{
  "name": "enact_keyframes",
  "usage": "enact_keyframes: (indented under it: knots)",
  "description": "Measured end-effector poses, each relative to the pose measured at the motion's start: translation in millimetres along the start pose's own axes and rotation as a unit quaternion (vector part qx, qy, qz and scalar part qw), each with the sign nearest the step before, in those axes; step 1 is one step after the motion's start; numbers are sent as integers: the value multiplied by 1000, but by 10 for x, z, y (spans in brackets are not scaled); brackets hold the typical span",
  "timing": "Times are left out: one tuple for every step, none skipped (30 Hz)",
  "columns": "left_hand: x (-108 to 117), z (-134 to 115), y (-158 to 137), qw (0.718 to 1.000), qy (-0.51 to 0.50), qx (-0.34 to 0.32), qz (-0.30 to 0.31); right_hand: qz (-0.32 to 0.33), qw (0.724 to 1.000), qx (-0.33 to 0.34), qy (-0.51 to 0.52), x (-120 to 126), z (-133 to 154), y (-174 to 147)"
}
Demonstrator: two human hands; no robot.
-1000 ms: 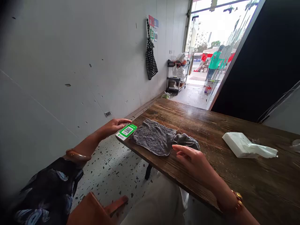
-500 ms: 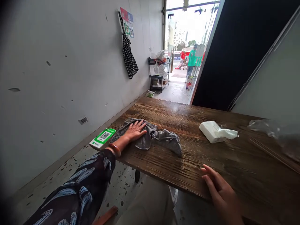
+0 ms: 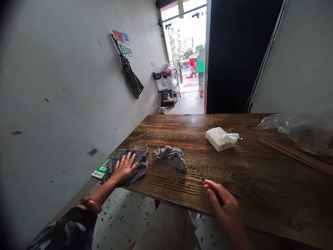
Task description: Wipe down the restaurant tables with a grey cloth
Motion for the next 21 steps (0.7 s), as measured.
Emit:
enact_keyframes:
  knots:
    - [-34, -34, -207, 1000, -3, -21, -14, 8, 1000, 5, 1, 0, -4, -7]
    - [-66, -111, -425, 999, -3, -45, -28, 16, 1000, 9, 0, 1, -11, -14]
    - [-100, -231, -648, 997, 4, -70, -28, 22, 1000, 9, -1, 6, -21, -21]
    - [-138, -397, -872, 995, 19, -99, -9, 26, 1000, 4, -1, 14, -33, -27]
    - [-171, -608, -1093, 989, 36, -139, 23, 25, 1000, -8, 0, 27, -48, -34]
    - [-192, -852, -1305, 979, 48, -188, 59, 19, 999, -26, 3, 43, -63, -41]
    - [-192, -1115, -1499, 965, 49, -241, 88, 9, 999, -47, 6, 62, -75, -51]
    - [-181, -1386, -1667, 948, 41, -294, 111, -4, 998, -69, 8, 82, -83, -62]
    - [-166, -1650, -1800, 932, 26, -339, 127, -20, 996, -89, 7, 101, -84, -75]
    - [-153, -1904, -1892, 918, 9, -374, 131, -40, 994, -106, 5, 120, -79, -89]
    - [-159, -2147, -1956, 901, -3, -413, 134, -59, 991, -117, 3, 135, -68, -103]
    - [-185, -2378, -1991, 883, -13, -450, 134, -77, 989, -124, 3, 144, -53, -117]
    - [-233, -2593, -2001, 864, -17, -484, 135, -96, 988, -124, 5, 150, -35, -128]
    - [-302, -2789, -1986, 849, -16, -509, 139, -116, 986, -121, 9, 152, -17, -138]
    - [-378, -2966, -1958, 835, -14, -531, 145, -138, 984, -116, 15, 151, -2, -146]
    - [-458, -3118, -1923, 823, -6, -547, 153, -158, 981, -113, 23, 147, 7, -151]
    - [-525, -3241, -1885, 816, 0, -556, 158, -179, 977, -110, 31, 142, 11, -153]
    - [-571, -3330, -1852, 813, 3, -561, 158, -197, 974, -107, 41, 135, 9, -151]
    - [-593, -3382, -1830, 812, 3, -562, 156, -209, 971, -103, 51, 124, 2, -144]
    - [-588, -3392, -1818, 815, -3, -559, 150, -213, 970, -97, 60, 110, -8, -130]
    - [-557, -3360, -1814, 820, -14, -554, 143, -210, 972, -86, 65, 96, -19, -112]
Point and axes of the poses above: each hand's wrist, its own y-axis towards the middle knuckle, its own x-axis out of the back of the hand, z = x × y, the point moved 4 cm from there along y, towards the middle knuckle, and after that the axes turned 15 degrees about x, right-handed, at the moved point
